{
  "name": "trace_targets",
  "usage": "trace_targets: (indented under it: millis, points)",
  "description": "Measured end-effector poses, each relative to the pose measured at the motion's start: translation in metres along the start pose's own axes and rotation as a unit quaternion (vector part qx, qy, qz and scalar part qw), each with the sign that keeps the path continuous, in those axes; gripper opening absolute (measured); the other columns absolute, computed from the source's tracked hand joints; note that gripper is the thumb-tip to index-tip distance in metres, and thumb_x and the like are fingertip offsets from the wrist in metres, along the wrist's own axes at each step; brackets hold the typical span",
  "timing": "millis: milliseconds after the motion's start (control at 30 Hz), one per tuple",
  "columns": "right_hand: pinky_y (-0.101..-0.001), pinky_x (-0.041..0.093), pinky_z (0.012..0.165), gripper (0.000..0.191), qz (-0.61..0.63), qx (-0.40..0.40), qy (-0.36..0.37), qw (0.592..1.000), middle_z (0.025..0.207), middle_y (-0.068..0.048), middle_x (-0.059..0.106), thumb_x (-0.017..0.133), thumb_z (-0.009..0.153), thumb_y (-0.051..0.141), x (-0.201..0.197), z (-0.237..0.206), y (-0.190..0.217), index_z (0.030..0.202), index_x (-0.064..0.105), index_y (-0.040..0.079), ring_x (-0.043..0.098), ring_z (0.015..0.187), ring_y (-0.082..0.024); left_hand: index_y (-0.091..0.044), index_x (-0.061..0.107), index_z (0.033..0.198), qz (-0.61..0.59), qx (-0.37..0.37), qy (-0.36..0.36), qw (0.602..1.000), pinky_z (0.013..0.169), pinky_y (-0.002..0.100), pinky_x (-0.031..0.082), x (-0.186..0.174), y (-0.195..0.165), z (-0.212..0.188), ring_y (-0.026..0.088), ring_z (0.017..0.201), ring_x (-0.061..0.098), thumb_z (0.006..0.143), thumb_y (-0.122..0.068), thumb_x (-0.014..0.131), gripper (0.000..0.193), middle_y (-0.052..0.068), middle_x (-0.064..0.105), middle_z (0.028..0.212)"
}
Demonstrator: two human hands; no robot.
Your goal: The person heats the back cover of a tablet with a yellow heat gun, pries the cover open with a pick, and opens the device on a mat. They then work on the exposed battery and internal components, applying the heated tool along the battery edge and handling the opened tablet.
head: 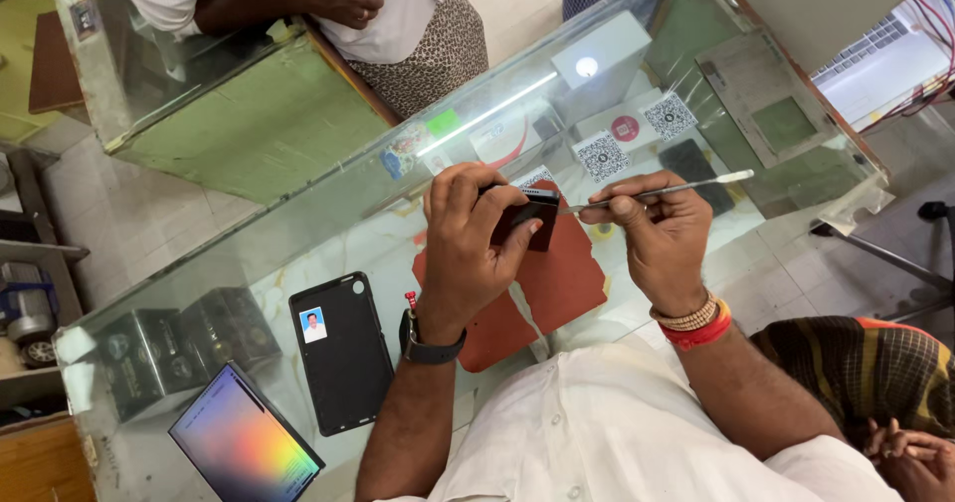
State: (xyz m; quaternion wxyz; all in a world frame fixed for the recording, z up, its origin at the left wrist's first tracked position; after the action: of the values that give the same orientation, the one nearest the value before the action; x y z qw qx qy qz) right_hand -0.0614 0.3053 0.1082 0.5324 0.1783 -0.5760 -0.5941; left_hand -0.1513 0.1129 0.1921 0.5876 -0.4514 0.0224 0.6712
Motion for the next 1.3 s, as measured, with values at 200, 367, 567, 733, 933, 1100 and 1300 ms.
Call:
trace_targets:
  millis: [200,367,567,733,933,1100,1300]
  points:
    - [-0.0363,0.066,0.086,0.011,0.016,0.020,-0.003,1.000,0.103,-0.021,0.073,0.064,0.105,0.001,-0.005,-0.002,-0.003,0.110,0.059,-0.008,0.078,0.091,-0.026,-0.011,0.066,0.098,0.069,0.010,-0.036,0.997,0.127,0.072,0.013,0.012,-0.015,0.004,0.026,0.119,0.065,0.092,-0.022,0.083,0.020,0.003,0.064,0.108]
    - [-0.0375,0.066,0.088,0.011,0.042,0.029,-0.014,0.999,0.104,-0.021,0.072,0.064,0.105,0.001,-0.010,-0.004,-0.007,0.110,0.058,-0.007,0.077,0.092,-0.026,-0.007,0.064,0.095,0.099,0.041,-0.047,0.993,0.121,0.075,0.012,0.021,-0.020,0.007,0.026,0.104,0.067,0.085,-0.030,0.086,0.034,0.008,0.064,0.106]
    - [-0.0394,0.066,0.090,0.011,0.020,0.008,-0.016,1.000,0.108,-0.019,0.072,0.065,0.105,0.001,-0.016,-0.007,-0.010,0.110,0.058,-0.006,0.077,0.097,-0.027,-0.006,0.061,0.099,0.127,0.050,-0.070,0.988,0.115,0.056,0.036,0.036,-0.016,0.008,0.028,0.098,0.063,0.085,-0.027,0.089,0.037,0.009,0.061,0.102]
    - [-0.0401,0.066,0.093,0.008,0.010,-0.007,-0.015,1.000,0.108,-0.016,0.071,0.064,0.104,-0.003,-0.020,-0.013,-0.014,0.110,0.059,-0.005,0.076,0.101,-0.025,-0.008,0.056,0.092,0.098,0.024,-0.127,0.987,0.101,0.047,0.040,0.021,0.006,0.001,0.027,0.090,0.059,0.078,-0.020,0.088,0.037,0.007,0.059,0.092]
    - [-0.0305,0.062,0.092,0.009,-0.060,-0.027,0.030,0.997,0.108,-0.015,0.071,0.065,0.103,-0.008,-0.006,-0.022,-0.020,0.111,0.063,-0.005,0.074,0.104,-0.020,-0.007,0.049,0.092,0.017,-0.046,-0.248,0.968,0.093,0.041,0.042,-0.009,0.048,-0.019,0.026,0.083,0.052,0.077,-0.010,0.080,0.035,0.005,0.063,0.087]
    - [-0.0292,0.062,0.091,0.009,-0.074,-0.033,0.058,0.995,0.108,-0.015,0.072,0.064,0.103,-0.007,0.011,-0.019,-0.017,0.111,0.062,-0.005,0.074,0.103,-0.019,-0.006,0.047,0.095,-0.061,-0.067,-0.306,0.948,0.076,0.033,0.048,-0.022,0.064,-0.036,0.020,0.084,0.052,0.082,-0.003,0.079,0.035,0.007,0.062,0.090]
    - [-0.0314,0.062,0.093,0.007,-0.099,-0.066,0.080,0.990,0.109,-0.017,0.071,0.064,0.104,-0.009,0.021,-0.022,0.002,0.110,0.061,-0.005,0.074,0.102,-0.021,-0.006,0.047,0.099,-0.205,-0.174,-0.369,0.890,0.072,0.026,0.050,-0.011,0.081,-0.055,0.009,0.079,0.056,0.092,-0.001,0.074,0.028,0.005,0.063,0.093]
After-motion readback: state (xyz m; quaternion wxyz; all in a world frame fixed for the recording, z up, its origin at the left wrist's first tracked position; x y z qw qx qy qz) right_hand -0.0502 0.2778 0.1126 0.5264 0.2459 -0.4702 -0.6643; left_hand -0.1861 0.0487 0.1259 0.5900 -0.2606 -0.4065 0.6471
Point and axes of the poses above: each hand's wrist, its own z-axis towards the middle knuckle, its own x-axis out of the palm, y = z × x, the point moved 4 cm from there along z, towards the middle knuckle
